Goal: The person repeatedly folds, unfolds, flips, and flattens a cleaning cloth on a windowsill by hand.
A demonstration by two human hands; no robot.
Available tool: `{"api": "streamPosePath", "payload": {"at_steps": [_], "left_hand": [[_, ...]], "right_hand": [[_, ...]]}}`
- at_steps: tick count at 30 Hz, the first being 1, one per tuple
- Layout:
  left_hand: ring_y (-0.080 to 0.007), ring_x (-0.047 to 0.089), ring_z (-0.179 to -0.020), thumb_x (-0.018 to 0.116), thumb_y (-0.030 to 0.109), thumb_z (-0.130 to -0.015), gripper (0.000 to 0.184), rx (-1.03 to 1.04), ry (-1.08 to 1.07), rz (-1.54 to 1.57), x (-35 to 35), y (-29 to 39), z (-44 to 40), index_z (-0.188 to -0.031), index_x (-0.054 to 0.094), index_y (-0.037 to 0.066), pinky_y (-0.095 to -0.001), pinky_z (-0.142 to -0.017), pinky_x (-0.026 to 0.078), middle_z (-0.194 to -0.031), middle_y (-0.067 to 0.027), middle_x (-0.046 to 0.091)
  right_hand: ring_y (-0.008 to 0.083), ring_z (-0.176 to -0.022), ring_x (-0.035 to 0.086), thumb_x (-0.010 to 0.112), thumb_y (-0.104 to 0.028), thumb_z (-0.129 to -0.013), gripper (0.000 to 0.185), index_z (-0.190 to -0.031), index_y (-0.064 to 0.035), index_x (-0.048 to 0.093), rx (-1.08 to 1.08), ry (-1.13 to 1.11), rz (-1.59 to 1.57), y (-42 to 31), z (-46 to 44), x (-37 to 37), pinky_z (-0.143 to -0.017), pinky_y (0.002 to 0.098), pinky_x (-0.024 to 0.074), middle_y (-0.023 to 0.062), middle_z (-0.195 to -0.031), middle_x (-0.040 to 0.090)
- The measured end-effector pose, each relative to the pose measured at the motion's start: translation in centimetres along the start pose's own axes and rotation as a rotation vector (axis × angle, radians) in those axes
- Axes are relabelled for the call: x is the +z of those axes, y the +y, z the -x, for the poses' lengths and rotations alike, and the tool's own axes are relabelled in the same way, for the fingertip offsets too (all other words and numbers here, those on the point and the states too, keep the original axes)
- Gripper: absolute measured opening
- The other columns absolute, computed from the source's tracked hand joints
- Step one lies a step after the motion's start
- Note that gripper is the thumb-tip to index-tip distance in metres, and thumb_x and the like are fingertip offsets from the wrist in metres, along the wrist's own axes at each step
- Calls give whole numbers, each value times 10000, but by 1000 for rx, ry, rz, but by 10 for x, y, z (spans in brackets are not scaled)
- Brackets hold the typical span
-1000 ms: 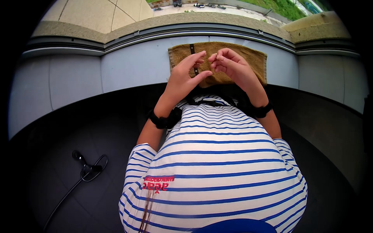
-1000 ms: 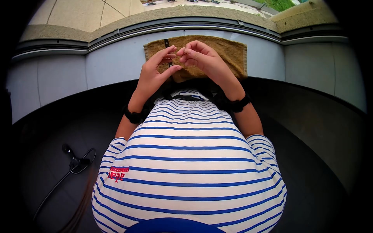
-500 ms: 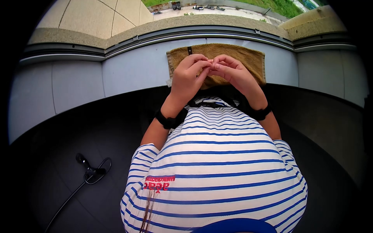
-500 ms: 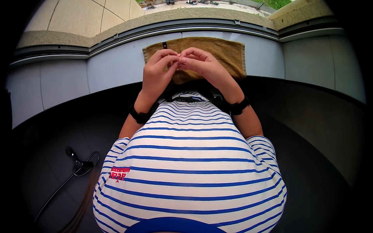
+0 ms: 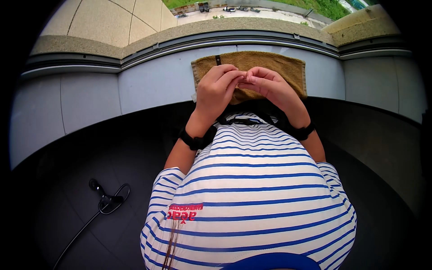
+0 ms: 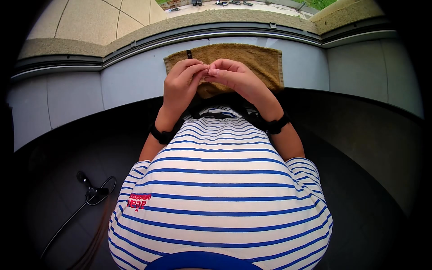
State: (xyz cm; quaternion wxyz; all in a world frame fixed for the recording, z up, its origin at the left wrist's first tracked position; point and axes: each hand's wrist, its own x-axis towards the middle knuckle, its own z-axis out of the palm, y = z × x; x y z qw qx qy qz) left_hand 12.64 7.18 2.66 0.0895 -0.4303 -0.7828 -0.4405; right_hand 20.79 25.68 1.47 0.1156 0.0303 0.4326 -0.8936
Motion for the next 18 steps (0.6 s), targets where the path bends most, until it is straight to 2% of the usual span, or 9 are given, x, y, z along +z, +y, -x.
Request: {"api": "streamPosePath", "payload": {"at_steps": [5,8,13,15,18], "left_hand": [[-259,667,-859,732,26,-816,135,-38,34,76,-1,-3,2,-950,718,33,-344,-741,542,-953,-90,686],[-271,661,-864,720,40,-827,114,-69,33,84,-5,-1,4,-940,713,35,-354,-742,539,-946,-91,686],[-269,666,-870,705,41,-859,108,-171,15,164,-7,0,10,-964,694,16,-340,-745,543,-970,-110,682],[-202,673,-894,683,18,-901,91,-290,15,298,-9,2,10,-988,678,-11,-289,-773,545,-1015,-110,683],[-187,668,-901,675,34,-918,92,-305,21,317,-10,2,12,-996,669,-16,-282,-785,538,-1019,-105,681]], "right_hand": [[187,-1167,603,560,-124,-1011,168,-1122,-4,599,22,-12,-24,-1,-1,-2,-1087,364,471,92,-1166,615],[187,-1139,628,569,-141,-1015,212,-1162,8,600,14,-25,-47,1,-3,-1,-1037,311,502,112,-1197,628],[185,-1131,638,554,-144,-1022,231,-1195,7,579,30,29,102,-3,-4,10,-1025,308,511,119,-1209,641],[183,-1124,642,551,-146,-1024,230,-1196,5,579,13,40,153,-1,-5,11,-1011,304,518,118,-1202,649],[177,-1102,653,549,-146,-1026,229,-1198,3,576,-3,53,218,0,-6,11,-982,295,531,116,-1188,661]]}}
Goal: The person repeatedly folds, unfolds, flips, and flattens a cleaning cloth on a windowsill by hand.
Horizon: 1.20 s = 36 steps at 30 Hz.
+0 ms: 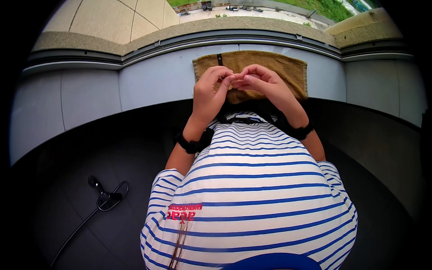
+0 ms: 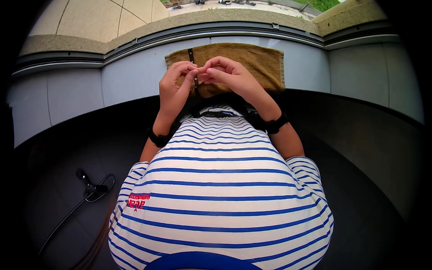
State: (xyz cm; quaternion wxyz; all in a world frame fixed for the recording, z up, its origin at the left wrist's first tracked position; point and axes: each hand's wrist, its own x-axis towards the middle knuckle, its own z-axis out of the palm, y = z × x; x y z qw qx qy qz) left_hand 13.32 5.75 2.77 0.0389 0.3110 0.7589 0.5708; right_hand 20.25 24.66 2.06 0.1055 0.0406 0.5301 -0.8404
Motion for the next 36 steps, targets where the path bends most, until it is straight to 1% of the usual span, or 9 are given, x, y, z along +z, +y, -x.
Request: {"api": "streamPosePath", "payload": {"at_steps": [5,7,13,19,25,28,30,34,36], "left_hand": [[-181,666,-898,672,37,-921,97,-30,18,30,1,-2,1,-1003,665,-17,-280,-793,532,-1011,-101,680],[-177,665,-893,673,34,-919,99,-30,21,42,1,-1,1,-1005,665,-15,-279,-792,531,-1006,-100,682],[-172,666,-846,687,21,-900,97,36,9,-35,1,4,1,-992,678,-10,-274,-764,526,-966,-96,693],[-171,666,-831,700,23,-890,110,48,-1,-43,3,0,2,-995,686,-5,-274,-748,526,-957,-94,697],[-165,665,-837,724,40,-877,169,47,-12,-43,4,1,3,-1040,697,4,-271,-752,529,-997,-98,706],[-169,668,-843,732,50,-874,183,75,-20,-71,6,-1,3,-1050,701,10,-275,-755,534,-1014,-103,709],[-238,662,-822,748,68,-838,166,84,5,-53,9,0,3,-997,710,38,-333,-729,537,-955,-103,706],[-250,661,-825,751,60,-822,153,123,-11,-80,7,-2,1,-970,710,49,-338,-731,533,-929,-93,703],[-233,668,-827,730,15,-843,135,208,-6,-179,7,-2,1,-974,696,23,-306,-726,535,-951,-100,702]], "right_hand": [[164,-1065,665,555,-141,-1024,225,-1192,7,579,-35,18,38,0,0,4,-950,291,543,110,-1165,669],[156,-1048,666,561,-136,-1019,217,-1175,13,591,-73,51,95,1,-1,5,-943,291,542,101,-1126,679],[149,-1022,664,579,-128,-1006,207,-1154,12,619,-90,83,163,3,2,4,-932,280,529,87,-1063,692],[134,-1017,656,581,-128,-1004,196,-1134,10,629,-88,97,181,4,4,4,-930,267,519,73,-1063,687],[115,-1008,647,578,-122,-1004,169,-1106,3,633,-91,124,218,3,7,4,-918,249,510,51,-1051,674],[116,-1008,647,580,-119,-1003,167,-1107,1,633,-91,122,217,3,7,3,-918,247,509,51,-1053,673],[117,-1013,648,581,-116,-1002,165,-1107,1,633,-93,124,221,3,8,4,-919,248,509,52,-1055,674],[124,-1030,651,581,-107,-1001,163,-1111,1,633,-80,126,251,0,9,7,-924,248,506,59,-1062,682],[128,-1033,654,581,-106,-1001,164,-1112,3,633,-87,124,259,1,9,6,-923,249,510,67,-1067,686]]}}
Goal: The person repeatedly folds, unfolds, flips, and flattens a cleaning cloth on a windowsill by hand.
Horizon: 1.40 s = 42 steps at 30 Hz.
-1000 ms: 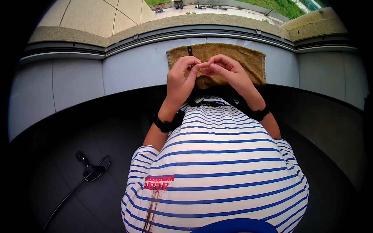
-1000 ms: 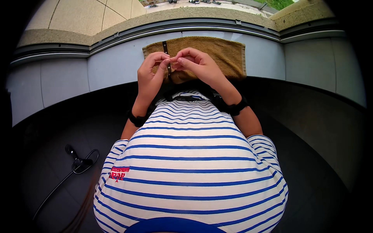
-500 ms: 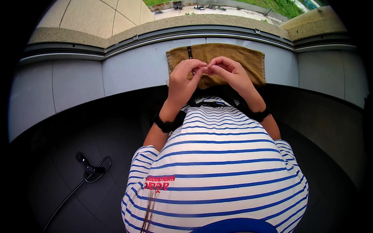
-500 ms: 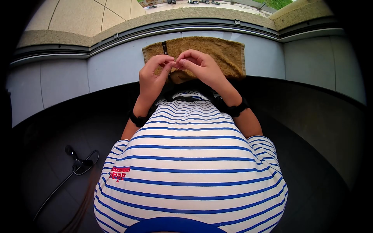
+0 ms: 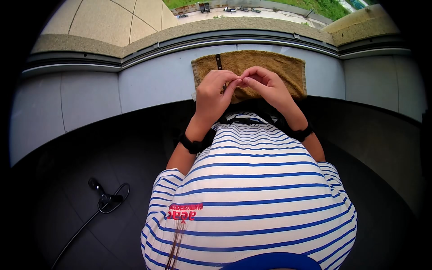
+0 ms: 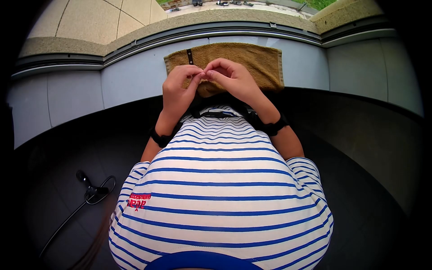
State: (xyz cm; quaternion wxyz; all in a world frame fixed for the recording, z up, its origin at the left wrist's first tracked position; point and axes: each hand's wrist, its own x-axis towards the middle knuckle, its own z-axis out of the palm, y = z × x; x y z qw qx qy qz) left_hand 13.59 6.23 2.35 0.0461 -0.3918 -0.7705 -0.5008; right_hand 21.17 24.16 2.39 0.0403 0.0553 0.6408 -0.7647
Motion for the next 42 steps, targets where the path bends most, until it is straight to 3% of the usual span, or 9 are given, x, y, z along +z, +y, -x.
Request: {"api": "streamPosePath", "payload": {"at_steps": [10,19,23,27,28,31,35,37,42], "left_hand": [[-230,659,-797,708,26,-870,79,-12,19,4,0,1,-1,-937,668,15,-310,-709,524,-903,-99,682],[-94,646,-801,633,135,-984,155,-476,128,105,-48,-27,20,-984,657,-18,-232,-776,503,-861,-33,683],[-97,565,-696,611,164,-988,196,-641,131,-4,-97,-38,58,-938,634,-24,-256,-654,459,-792,-45,640],[-242,544,-647,538,274,-1008,306,-865,3,-452,-148,-51,108,-851,568,14,-345,-635,444,-732,-110,567],[-335,571,-690,528,321,-993,340,-907,-24,-653,-152,-45,113,-819,555,30,-400,-651,460,-753,-144,577],[-342,659,-936,583,362,-954,300,-1244,-355,-983,-166,-59,141,-929,667,75,-448,-731,519,-978,-125,691],[-321,624,-1140,617,383,-928,343,-1083,-256,-1188,-160,-79,187,-1133,701,120,-455,-863,534,-1251,-89,660],[-302,564,-1257,645,388,-907,449,-1115,-357,-930,-158,-71,165,-1283,653,142,-448,-957,512,-1411,-67,569],[-354,656,-1010,521,409,-984,381,-1023,-264,-820,-129,-40,94,-1000,737,95,-449,-841,529,-1122,-112,701]], "right_hand": [[184,-1008,689,546,-107,-1010,183,-1156,-8,596,5,31,-182,-1,2,-1,-895,314,554,121,-1057,717],[201,-1009,697,502,-129,-1026,214,-1186,-21,596,-42,271,-182,-4,8,-39,-879,307,554,145,-1095,714],[185,-1028,682,503,-191,-1046,206,-1141,-36,600,-21,287,-65,6,16,-56,-901,299,539,133,-1125,705],[167,-1041,669,508,-195,-1049,199,-1122,-36,603,-16,302,76,21,23,-72,-917,291,527,116,-1127,703],[157,-1045,664,511,-180,-1047,190,-1118,-32,606,-25,305,92,25,24,-74,-921,284,520,109,-1128,702],[145,-1055,655,526,-151,-1039,175,-1114,-21,615,-25,315,171,27,27,-77,-933,270,503,98,-1136,699],[148,-1038,663,612,-150,-986,173,-1092,-21,653,-68,394,346,25,23,-70,-925,275,498,73,-1119,713],[189,-1078,658,623,-145,-968,176,-1092,-26,657,-133,412,504,21,21,-65,-948,303,493,86,-1145,706],[338,-1272,537,633,-121,-911,217,-1109,-34,657,-334,331,938,15,12,-44,-1058,431,425,142,-1277,634]]}}
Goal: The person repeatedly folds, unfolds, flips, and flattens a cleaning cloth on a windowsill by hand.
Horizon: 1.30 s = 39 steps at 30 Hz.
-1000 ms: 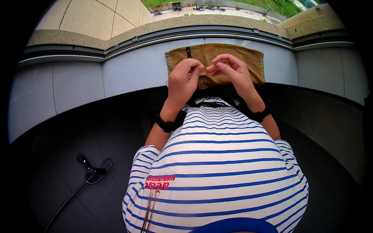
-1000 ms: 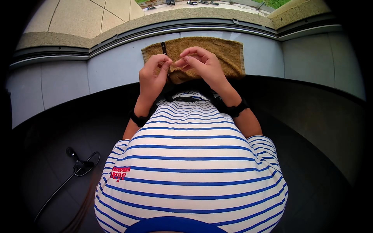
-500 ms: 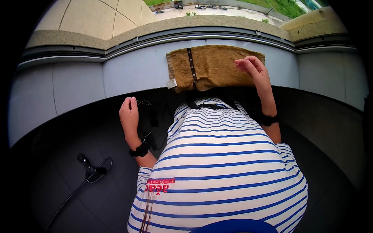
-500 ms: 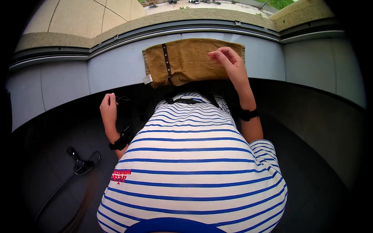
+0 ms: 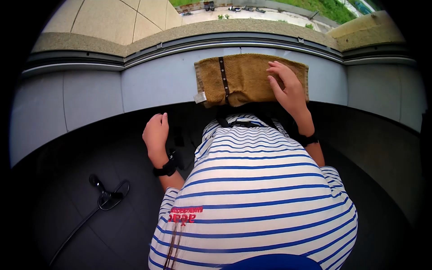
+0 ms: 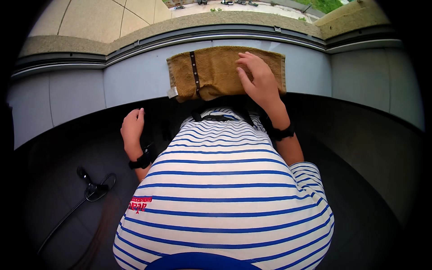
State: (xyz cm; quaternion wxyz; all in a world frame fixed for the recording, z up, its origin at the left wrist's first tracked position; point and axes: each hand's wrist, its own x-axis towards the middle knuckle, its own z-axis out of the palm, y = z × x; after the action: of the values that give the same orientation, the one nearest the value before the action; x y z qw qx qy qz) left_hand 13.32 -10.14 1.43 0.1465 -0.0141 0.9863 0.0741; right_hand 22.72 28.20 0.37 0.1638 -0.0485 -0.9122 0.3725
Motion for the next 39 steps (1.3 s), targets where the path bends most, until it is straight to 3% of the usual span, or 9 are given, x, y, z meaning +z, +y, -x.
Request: {"api": "streamPosePath", "payload": {"at_steps": [3,7,9,11,13,16,23,30,39], "left_hand": [[-371,662,-871,510,406,-991,399,-2,-81,-148,-21,34,-4,-931,732,79,-453,-740,521,-953,-147,706],[-330,655,-797,570,325,-969,309,238,198,-103,-27,72,-6,-911,720,62,-428,-697,510,-855,-171,687],[-317,655,-961,606,269,-945,257,668,429,307,-11,98,-13,-1065,709,66,-420,-823,515,-1005,-148,698],[-351,557,-1230,608,207,-949,363,884,354,321,15,127,-22,-1289,623,81,-418,-1009,451,-1283,-155,623],[-344,371,-1420,555,274,-981,453,1038,196,276,46,159,-24,-1411,534,132,-509,-1154,283,-1481,-160,469],[-284,213,-1507,443,410,-1014,537,1058,249,-81,80,188,-14,-1505,426,195,-639,-1168,68,-1609,-131,280],[-277,293,-1477,475,416,-1002,532,1437,134,112,98,265,-8,-1475,465,173,-549,-1198,139,-1555,-134,384],[-276,337,-1452,522,419,-972,534,1408,156,198,99,276,-8,-1453,497,190,-485,-1198,200,-1545,-121,405],[-307,334,-1451,572,466,-947,540,1078,169,116,53,161,-34,-1432,539,230,-464,-1188,236,-1562,-111,388]], "right_hand": [[327,-1303,511,639,-117,-905,223,-1114,-40,652,-123,-79,116,-8,3,11,-1081,442,401,137,-1326,605],[292,-1400,405,577,-229,-970,374,-1324,-107,588,-166,-159,357,3,12,22,-1164,432,311,105,-1466,498],[270,-1412,391,551,-270,-983,410,-1372,-140,558,-148,-158,395,9,18,26,-1176,423,295,84,-1487,479],[248,-1424,377,526,-311,-997,445,-1420,-173,528,-128,-150,434,13,20,28,-1188,413,279,63,-1508,461],[210,-1427,378,512,-344,-998,453,-1431,-211,523,-133,-131,469,16,23,27,-1190,405,278,32,-1522,450],[204,-1431,374,515,-364,-993,492,-1451,-187,497,-127,-118,484,27,27,19,-1190,400,276,30,-1528,444],[204,-1430,375,531,-369,-969,588,-1497,-131,424,143,10,577,88,41,-55,-1188,368,269,39,-1537,434],[255,-1428,374,546,-288,-887,638,-1486,-98,435,244,129,692,95,34,-35,-1198,443,234,91,-1521,447],[262,-1423,372,543,-314,-890,614,-1456,-89,468,-4,31,492,13,-17,53,-1204,460,217,96,-1516,447]]}}
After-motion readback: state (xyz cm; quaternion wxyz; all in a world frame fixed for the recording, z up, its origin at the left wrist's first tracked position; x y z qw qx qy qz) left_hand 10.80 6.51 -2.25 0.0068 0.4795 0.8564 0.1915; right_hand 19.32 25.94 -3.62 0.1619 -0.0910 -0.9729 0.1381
